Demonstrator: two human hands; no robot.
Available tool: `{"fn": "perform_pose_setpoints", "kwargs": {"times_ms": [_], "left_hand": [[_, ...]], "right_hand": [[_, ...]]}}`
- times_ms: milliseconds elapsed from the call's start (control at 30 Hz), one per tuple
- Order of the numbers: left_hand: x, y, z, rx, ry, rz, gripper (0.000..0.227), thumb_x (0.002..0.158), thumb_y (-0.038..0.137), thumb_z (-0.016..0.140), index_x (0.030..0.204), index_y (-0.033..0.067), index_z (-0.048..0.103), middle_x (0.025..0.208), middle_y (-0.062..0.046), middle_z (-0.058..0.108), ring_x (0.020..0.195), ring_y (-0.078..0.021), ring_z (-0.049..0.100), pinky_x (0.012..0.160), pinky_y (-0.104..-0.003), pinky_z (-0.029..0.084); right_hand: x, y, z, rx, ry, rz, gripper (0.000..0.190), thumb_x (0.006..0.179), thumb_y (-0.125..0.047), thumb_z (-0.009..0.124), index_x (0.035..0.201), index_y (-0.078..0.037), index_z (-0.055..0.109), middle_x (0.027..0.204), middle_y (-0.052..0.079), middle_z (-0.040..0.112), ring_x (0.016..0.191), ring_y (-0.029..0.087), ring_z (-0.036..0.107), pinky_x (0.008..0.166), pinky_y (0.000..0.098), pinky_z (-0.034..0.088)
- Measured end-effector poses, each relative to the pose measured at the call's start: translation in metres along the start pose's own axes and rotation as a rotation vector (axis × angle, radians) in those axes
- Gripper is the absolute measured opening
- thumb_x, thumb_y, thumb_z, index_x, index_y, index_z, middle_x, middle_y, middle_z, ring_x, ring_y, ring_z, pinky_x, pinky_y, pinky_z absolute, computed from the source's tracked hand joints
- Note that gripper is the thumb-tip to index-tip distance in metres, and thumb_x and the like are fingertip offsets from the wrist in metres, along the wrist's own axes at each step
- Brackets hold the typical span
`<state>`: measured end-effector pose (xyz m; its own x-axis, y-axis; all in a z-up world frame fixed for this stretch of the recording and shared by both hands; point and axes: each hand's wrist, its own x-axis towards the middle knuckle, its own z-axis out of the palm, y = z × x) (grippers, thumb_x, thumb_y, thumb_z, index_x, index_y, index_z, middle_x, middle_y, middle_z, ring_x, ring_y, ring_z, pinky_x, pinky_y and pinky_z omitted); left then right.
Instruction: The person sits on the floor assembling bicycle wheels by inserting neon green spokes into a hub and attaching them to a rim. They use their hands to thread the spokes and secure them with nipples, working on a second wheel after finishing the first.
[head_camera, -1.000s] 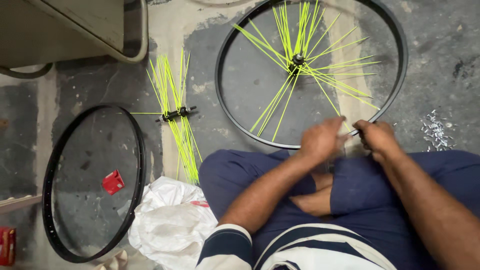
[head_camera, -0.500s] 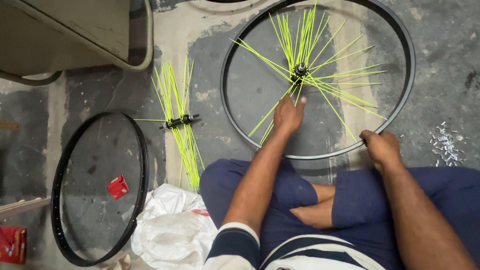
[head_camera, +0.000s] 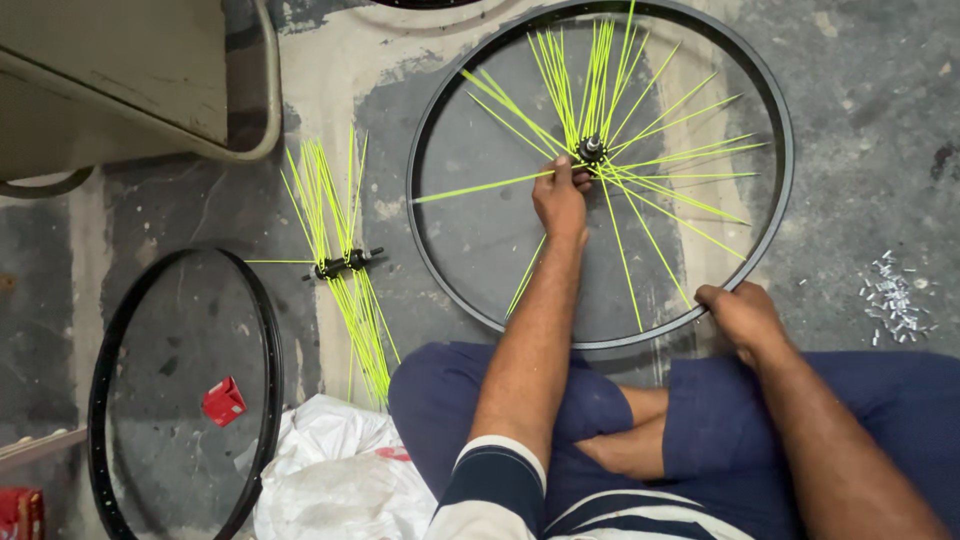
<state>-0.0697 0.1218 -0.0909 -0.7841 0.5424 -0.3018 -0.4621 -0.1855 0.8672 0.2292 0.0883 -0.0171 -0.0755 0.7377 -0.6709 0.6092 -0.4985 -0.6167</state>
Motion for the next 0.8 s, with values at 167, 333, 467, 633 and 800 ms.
{"fn": "perform_pose_setpoints", "kwargs": {"times_ms": [167, 333, 467, 633, 800], "left_hand": [[0.027, 0.007, 0.003, -0.07, -0.038, -0.138, 0.026, 0.101, 0.017, 0.06, 0.122, 0.0008, 0.06, 0.093, -0.007, 0.067, 0.073, -0.0152, 0.063, 0.061, -0.03, 0.052], [0.038, 0.005, -0.008, -0.284, -0.075, -0.278, 0.032, 0.098, 0.008, 0.058, 0.128, -0.0028, 0.06, 0.104, -0.009, 0.07, 0.086, -0.0178, 0.067, 0.072, -0.032, 0.055], [0.014, -0.004, -0.011, -0.347, 0.075, -0.188, 0.032, 0.101, 0.009, 0.06, 0.13, -0.0053, 0.063, 0.107, -0.01, 0.068, 0.089, -0.0182, 0.064, 0.076, -0.031, 0.055], [-0.003, 0.003, -0.01, -0.407, 0.169, -0.154, 0.029, 0.1, 0.006, 0.059, 0.128, -0.0017, 0.063, 0.107, -0.007, 0.069, 0.088, -0.0159, 0.065, 0.074, -0.028, 0.054], [0.025, 0.007, -0.032, -0.373, 0.116, -0.075, 0.034, 0.097, 0.0, 0.058, 0.131, -0.0024, 0.061, 0.1, -0.008, 0.068, 0.082, -0.0166, 0.066, 0.068, -0.029, 0.053]], "right_hand": [[-0.007, -0.008, 0.001, -0.081, -0.008, -0.037, 0.042, 0.085, -0.026, 0.07, 0.104, 0.011, 0.074, 0.09, 0.021, 0.073, 0.077, 0.03, 0.064, 0.071, 0.0444, 0.05], [-0.005, -0.01, 0.001, -0.024, 0.016, -0.034, 0.041, 0.083, -0.023, 0.069, 0.107, 0.01, 0.073, 0.097, 0.019, 0.075, 0.082, 0.028, 0.067, 0.075, 0.042, 0.051], [0.001, -0.009, 0.0, 0.008, 0.023, -0.055, 0.039, 0.084, -0.021, 0.068, 0.108, 0.009, 0.073, 0.099, 0.016, 0.075, 0.085, 0.026, 0.068, 0.077, 0.0385, 0.051], [0.006, -0.004, 0.0, 0.065, 0.0, -0.026, 0.035, 0.087, -0.022, 0.068, 0.104, 0.008, 0.073, 0.089, 0.014, 0.071, 0.074, 0.024, 0.061, 0.066, 0.0391, 0.048], [0.008, -0.003, 0.0, 0.06, -0.018, -0.029, 0.034, 0.084, -0.023, 0.069, 0.099, 0.007, 0.073, 0.082, 0.012, 0.07, 0.066, 0.021, 0.058, 0.059, 0.0373, 0.045]]}}
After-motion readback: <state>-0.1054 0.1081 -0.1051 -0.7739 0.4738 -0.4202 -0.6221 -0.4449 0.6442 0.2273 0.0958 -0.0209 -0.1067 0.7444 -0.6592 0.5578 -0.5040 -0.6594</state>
